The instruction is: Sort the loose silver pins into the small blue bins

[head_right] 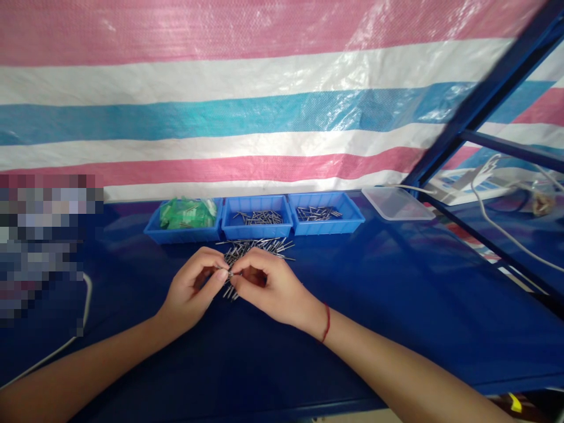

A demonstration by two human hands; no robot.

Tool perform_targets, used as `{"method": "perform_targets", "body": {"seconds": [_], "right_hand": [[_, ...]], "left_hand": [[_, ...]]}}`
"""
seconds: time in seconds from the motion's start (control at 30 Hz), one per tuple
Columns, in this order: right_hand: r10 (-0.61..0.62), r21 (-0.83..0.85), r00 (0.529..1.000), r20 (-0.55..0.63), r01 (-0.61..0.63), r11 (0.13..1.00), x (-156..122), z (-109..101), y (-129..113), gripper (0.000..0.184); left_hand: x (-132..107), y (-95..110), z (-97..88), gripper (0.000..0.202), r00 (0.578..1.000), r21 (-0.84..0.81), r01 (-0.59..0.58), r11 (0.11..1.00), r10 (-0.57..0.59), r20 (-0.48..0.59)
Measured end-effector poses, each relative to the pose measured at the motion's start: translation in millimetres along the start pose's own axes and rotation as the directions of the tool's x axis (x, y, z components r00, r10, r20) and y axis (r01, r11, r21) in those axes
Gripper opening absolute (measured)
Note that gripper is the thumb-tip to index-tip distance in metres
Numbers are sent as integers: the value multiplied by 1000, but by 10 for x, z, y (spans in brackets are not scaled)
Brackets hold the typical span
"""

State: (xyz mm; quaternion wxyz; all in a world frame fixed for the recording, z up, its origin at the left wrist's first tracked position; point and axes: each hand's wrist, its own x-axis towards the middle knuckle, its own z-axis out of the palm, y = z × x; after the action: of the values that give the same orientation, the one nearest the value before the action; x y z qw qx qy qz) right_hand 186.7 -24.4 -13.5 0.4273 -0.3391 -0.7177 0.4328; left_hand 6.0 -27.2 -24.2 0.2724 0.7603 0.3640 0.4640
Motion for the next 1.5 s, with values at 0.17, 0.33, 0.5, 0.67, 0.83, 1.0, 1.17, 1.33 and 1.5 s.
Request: {"method": "perform_targets", "body": {"seconds": [0.17,0.33,0.5,0.67,0.83,1.0,1.17,1.33,1.5], "right_hand": [[7,-7,1000,-28,-7,1000,0,-7,13,3],[25,-3,996,-84,-25,1000,1,-24,21,5],[-24,-49,985,-171,16,999,9,-53,-14,4],[-64,-99,980,-187,46,994,-9,-63,-54,5],[-124,-276,971,-207,63,959,12,-149,-59,9],[-256,-577,870,-420,-38,816,138,-580,45,13],[-294,-814,831,-472,-284,507,236,-1057,264,19],[-233,-851,847,-479,-382,361,236,-1064,308,35],[-216,-912,956,-198,-99,398,171,-745,112,34]], "left_hand": [[2,-9,-6,7,1000,4,-18,1000,18,-3],[11,-15,-18,8,1000,44,-4,999,5,-16],[29,-40,-24,9,1000,93,25,995,-24,-18],[37,-61,-20,8,999,70,30,997,-33,43],[59,-60,-22,10,995,194,31,981,-48,82],[128,-67,-82,16,991,380,-2,925,-50,125],[170,-88,-145,20,964,545,-150,825,1,264],[149,-77,-137,25,909,543,-296,786,56,414],[123,-87,-101,23,847,484,-402,777,114,519]]}}
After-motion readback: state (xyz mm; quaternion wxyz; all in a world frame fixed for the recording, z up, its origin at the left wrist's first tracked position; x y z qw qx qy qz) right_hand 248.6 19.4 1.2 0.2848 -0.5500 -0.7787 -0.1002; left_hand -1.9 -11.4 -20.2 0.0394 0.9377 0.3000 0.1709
